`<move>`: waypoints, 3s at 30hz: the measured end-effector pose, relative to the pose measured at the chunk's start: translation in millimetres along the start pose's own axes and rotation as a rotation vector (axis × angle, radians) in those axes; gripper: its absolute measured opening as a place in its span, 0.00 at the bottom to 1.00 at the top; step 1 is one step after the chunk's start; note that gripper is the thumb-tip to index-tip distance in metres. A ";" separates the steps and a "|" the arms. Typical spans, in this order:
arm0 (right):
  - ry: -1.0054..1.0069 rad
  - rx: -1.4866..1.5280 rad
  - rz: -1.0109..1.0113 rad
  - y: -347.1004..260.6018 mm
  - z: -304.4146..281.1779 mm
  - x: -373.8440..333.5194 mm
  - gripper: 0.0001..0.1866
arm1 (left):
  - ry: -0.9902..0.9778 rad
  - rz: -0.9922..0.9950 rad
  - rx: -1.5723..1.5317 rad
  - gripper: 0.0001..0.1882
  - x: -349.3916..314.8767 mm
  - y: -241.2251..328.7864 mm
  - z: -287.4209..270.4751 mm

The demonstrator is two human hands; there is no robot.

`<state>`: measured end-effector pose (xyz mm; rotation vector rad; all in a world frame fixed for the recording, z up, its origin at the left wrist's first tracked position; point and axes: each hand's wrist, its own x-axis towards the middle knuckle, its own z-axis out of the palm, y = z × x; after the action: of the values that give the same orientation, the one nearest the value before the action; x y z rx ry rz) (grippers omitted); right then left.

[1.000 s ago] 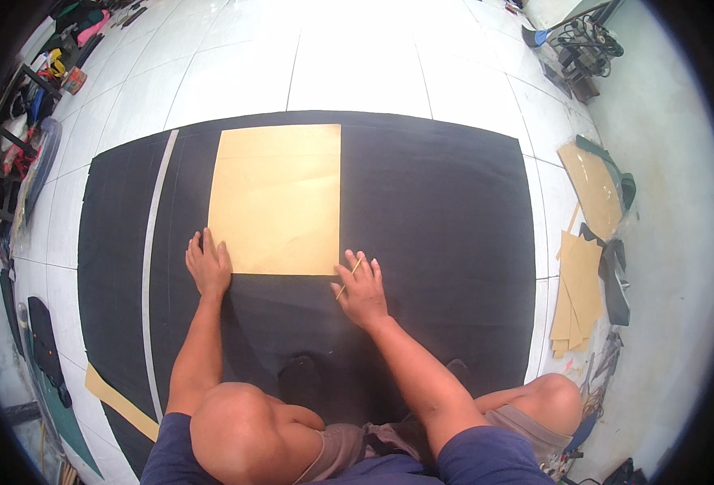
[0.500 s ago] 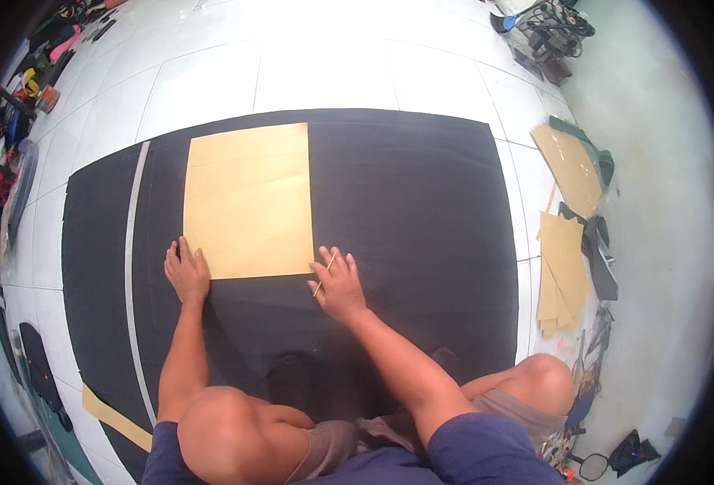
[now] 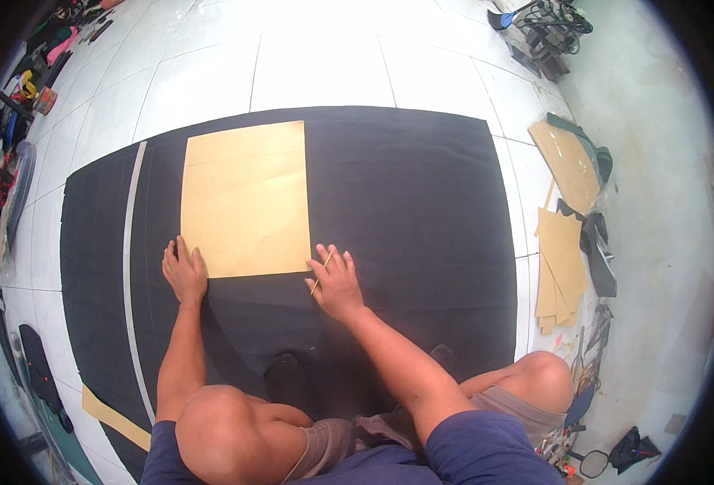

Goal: The person sits on the floor and uses a pencil to mark lines on a rectangular piece of light brown material placed on a black mat. The person repeatedly repositions the material and draws straight lines along its edges.

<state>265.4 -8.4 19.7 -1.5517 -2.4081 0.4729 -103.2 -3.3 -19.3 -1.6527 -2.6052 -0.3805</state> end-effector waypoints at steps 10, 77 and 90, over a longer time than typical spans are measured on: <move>-0.012 0.008 0.009 0.6 -0.1 0.6 0.25 | 0.008 0.011 -0.005 0.32 -0.3 -0.5 0.3; -0.066 -0.064 -0.136 -34.3 17.4 64.5 0.27 | 0.031 0.003 -0.025 0.31 -0.1 0.9 0.6; -0.066 -0.108 -0.110 -29.2 10.1 67.9 0.31 | 0.078 0.015 -0.136 0.34 -1.6 0.3 -0.1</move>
<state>209.6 40.9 23.5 -1.4570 -2.5925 0.3838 -102.2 -4.6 -19.4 -1.6582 -2.5615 -0.6215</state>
